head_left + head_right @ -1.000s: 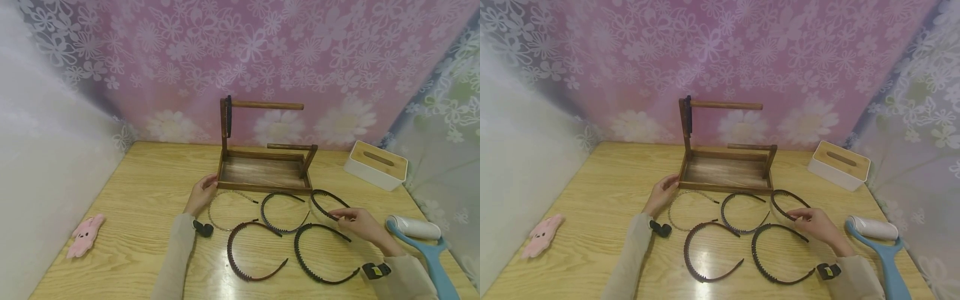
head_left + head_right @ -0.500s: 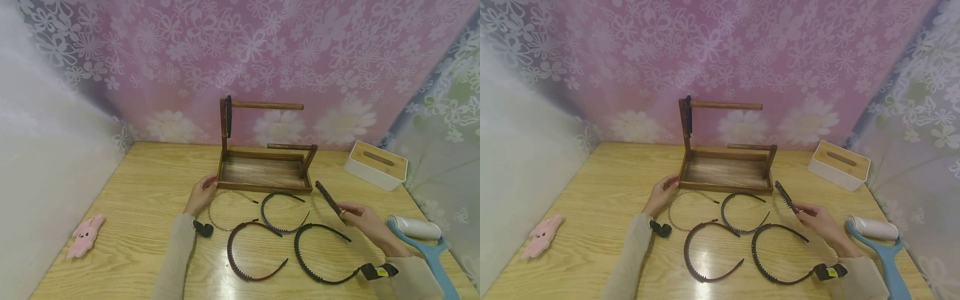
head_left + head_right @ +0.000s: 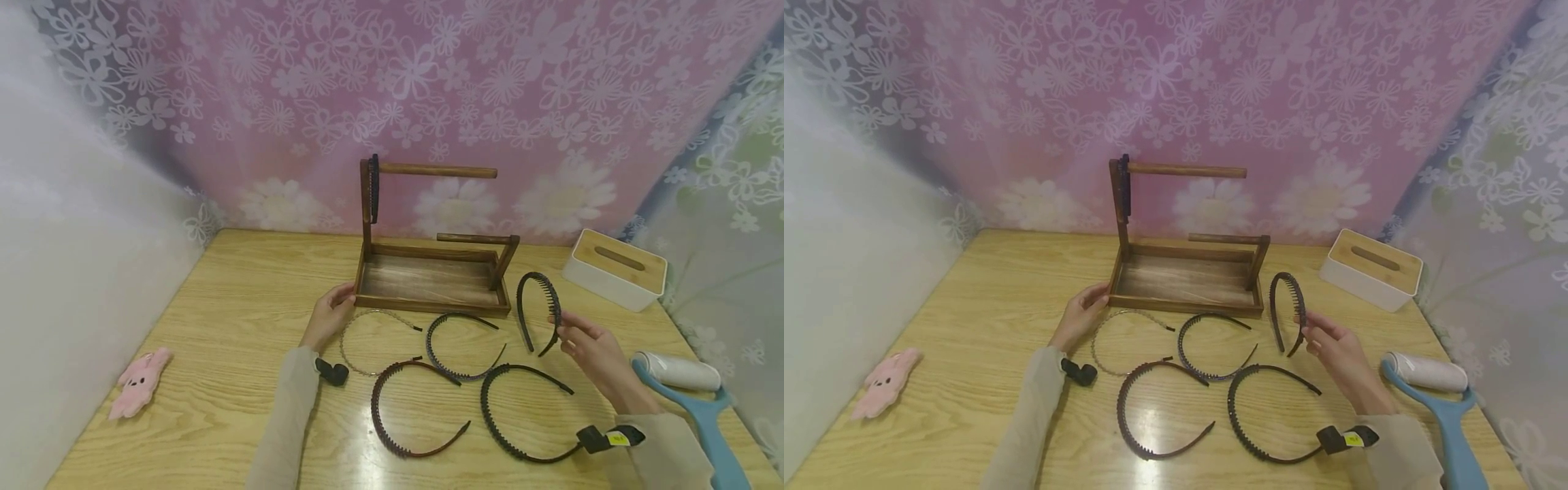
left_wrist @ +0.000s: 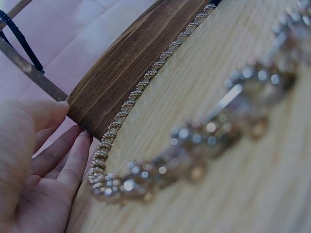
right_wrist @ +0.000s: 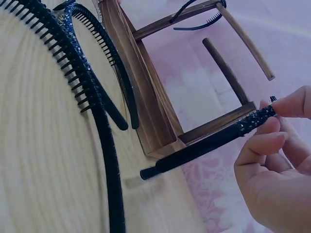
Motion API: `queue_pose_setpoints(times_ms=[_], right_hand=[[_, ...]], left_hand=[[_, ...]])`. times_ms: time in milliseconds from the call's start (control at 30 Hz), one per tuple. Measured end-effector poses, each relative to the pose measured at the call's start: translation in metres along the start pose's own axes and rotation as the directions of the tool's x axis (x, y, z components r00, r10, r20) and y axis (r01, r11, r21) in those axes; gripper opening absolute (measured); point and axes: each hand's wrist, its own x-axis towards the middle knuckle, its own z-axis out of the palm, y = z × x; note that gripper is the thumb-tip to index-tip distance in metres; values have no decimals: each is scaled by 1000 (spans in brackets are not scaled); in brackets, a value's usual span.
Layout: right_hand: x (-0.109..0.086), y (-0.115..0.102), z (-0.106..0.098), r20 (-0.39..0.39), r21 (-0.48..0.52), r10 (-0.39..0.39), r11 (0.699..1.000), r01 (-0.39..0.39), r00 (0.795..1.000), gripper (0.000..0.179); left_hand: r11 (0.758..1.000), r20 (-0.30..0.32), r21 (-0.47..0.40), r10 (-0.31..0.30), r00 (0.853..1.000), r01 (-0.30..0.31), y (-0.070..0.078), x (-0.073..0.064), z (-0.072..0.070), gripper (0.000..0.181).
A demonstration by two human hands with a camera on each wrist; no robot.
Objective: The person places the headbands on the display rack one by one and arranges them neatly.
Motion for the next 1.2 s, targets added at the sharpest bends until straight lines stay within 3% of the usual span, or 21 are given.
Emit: queue_pose_setpoints(times_ms=[267, 500, 833, 1000, 1200], right_hand=[[17, -12, 13, -28, 71, -132, 989, 134, 991, 34], [38, -35, 16, -54, 10, -214, 977, 215, 975, 31], [69, -82, 19, -67, -124, -242, 965, 233, 968, 31], [87, -104, 27, -72, -138, -266, 957, 255, 961, 32], [108, -124, 44, -113, -171, -244, 960, 223, 963, 44]], left_hand=[[1000, 7, -11, 5, 1000, -5, -1, 1, 0, 38], [1000, 13, -5, -14, 1000, 14, -2, 1, 0, 38], [1000, 19, 1, -14, 1000, 14, -2, 0, 0, 38], [1000, 22, 4, -23, 999, 23, -2, 0, -1, 39], [1000, 45, 3, -18, 999, 18, -3, 0, -3, 40]])
